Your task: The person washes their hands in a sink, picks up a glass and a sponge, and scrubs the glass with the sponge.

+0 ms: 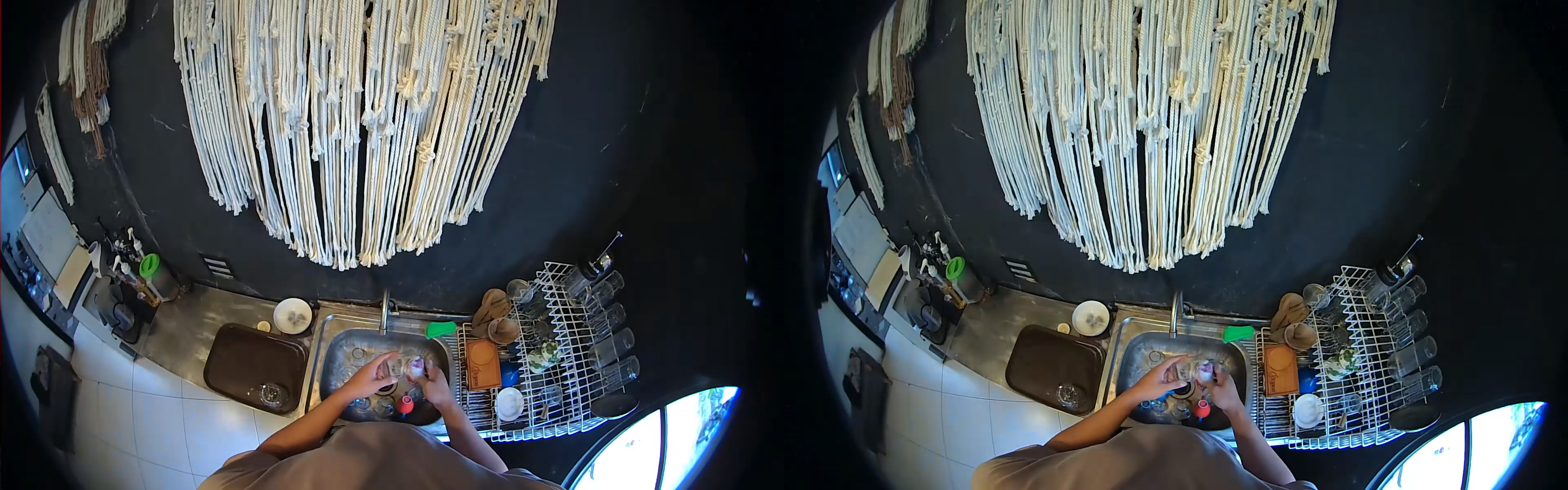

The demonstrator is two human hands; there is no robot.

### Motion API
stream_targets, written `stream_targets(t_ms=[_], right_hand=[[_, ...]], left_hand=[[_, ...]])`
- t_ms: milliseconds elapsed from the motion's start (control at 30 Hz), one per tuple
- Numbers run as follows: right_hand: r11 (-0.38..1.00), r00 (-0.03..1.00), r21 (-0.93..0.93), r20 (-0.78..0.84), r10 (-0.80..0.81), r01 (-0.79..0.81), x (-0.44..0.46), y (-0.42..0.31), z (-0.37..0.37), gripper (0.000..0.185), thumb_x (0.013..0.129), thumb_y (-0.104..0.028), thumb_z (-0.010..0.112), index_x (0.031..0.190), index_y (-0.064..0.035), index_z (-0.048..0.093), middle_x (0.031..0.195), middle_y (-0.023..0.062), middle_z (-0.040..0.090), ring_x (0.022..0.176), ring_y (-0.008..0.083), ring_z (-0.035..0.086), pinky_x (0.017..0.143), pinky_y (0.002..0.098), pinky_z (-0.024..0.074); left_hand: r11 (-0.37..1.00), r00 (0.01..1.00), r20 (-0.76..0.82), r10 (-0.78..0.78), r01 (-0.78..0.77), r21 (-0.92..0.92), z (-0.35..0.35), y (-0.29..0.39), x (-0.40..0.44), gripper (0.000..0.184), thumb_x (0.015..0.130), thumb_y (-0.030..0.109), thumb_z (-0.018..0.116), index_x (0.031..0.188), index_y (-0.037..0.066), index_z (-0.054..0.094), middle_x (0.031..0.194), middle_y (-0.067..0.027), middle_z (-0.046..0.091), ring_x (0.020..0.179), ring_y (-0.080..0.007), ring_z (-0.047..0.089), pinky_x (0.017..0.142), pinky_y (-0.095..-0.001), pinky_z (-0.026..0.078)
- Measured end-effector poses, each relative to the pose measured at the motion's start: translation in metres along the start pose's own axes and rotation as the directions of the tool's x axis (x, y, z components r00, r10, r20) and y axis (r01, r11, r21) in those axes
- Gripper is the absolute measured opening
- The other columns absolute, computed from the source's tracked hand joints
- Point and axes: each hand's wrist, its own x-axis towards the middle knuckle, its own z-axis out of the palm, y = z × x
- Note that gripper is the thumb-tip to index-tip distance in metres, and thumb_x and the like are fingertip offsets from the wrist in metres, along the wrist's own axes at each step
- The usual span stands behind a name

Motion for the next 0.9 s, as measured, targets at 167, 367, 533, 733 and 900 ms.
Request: stream_targets(t_ms=[167,367,533,733,900], right_hand=[[0.993,0.996,-0.105,0.067,0.056,-0.048,-0.005,-0.016,0.007,0.038,0.084,-0.017,0.066,0.117,0.0003,0.057,0.086,0.0111,0.07,0.076,0.0162,0.066,0.069,0.0321,0.0506],[0.994,0.991,-0.056,0.095,0.095,-0.09,-0.011,-0.016,0.014,0.035,0.085,-0.015,0.064,0.117,-0.0029,0.057,0.082,0.0106,0.069,0.073,0.0152,0.065,0.067,0.0329,0.051],[0.972,0.99,-0.21,0.059,0.124,-0.109,-0.014,-0.038,0.013,0.031,0.085,-0.013,0.064,0.114,-0.0043,0.058,0.083,0.006,0.068,0.066,0.0116,0.062,0.059,0.0303,0.0491],[0.997,0.996,0.014,0.039,0.081,-0.081,-0.021,-0.039,0.013,0.022,0.087,-0.009,0.062,0.108,-0.0011,0.06,0.083,0.0062,0.067,0.075,0.013,0.062,0.07,0.0291,0.0496],[0.99,0.993,-0.082,-0.007,0.114,-0.114,-0.019,-0.007,0.013,0.02,0.088,-0.006,0.058,0.108,-0.0011,0.06,0.084,0.0049,0.066,0.075,0.0106,0.061,0.07,0.0273,0.0488]], left_hand=[[0.352,0.734,0.479,-0.482,0.663,-0.661,-0.014,-0.033,-0.004,0.048,0.1,0.04,0.051,0.134,0.006,0.047,0.104,-0.0142,0.063,0.083,-0.0182,0.064,0.078,-0.0308,0.052],[0.734,0.86,0.178,-0.478,0.503,-0.457,-0.004,-0.008,-0.011,0.055,0.1,0.038,0.052,0.141,0.002,0.041,0.087,-0.0066,0.063,0.071,-0.0125,0.061,0.071,-0.0272,0.051],[0.987,0.987,-0.007,-0.162,0.162,0.021,0.004,-0.028,-0.017,0.053,0.1,0.039,0.051,0.138,0.002,0.044,0.084,-0.007,0.062,0.069,-0.0121,0.059,0.069,-0.026,0.049],[0.322,0.68,0.377,-0.629,0.669,-0.669,-0.005,-0.03,-0.016,0.046,0.102,0.047,0.044,0.12,0.006,0.055,0.078,-0.0058,0.061,0.067,-0.0133,0.059,0.069,-0.0275,0.049],[0.97,0.97,0.048,-0.239,0.237,0.045,0.006,-0.008,-0.016,0.049,0.101,0.042,0.049,0.134,0.007,0.05,0.083,-0.0048,0.061,0.073,-0.0117,0.059,0.069,-0.026,0.049]])
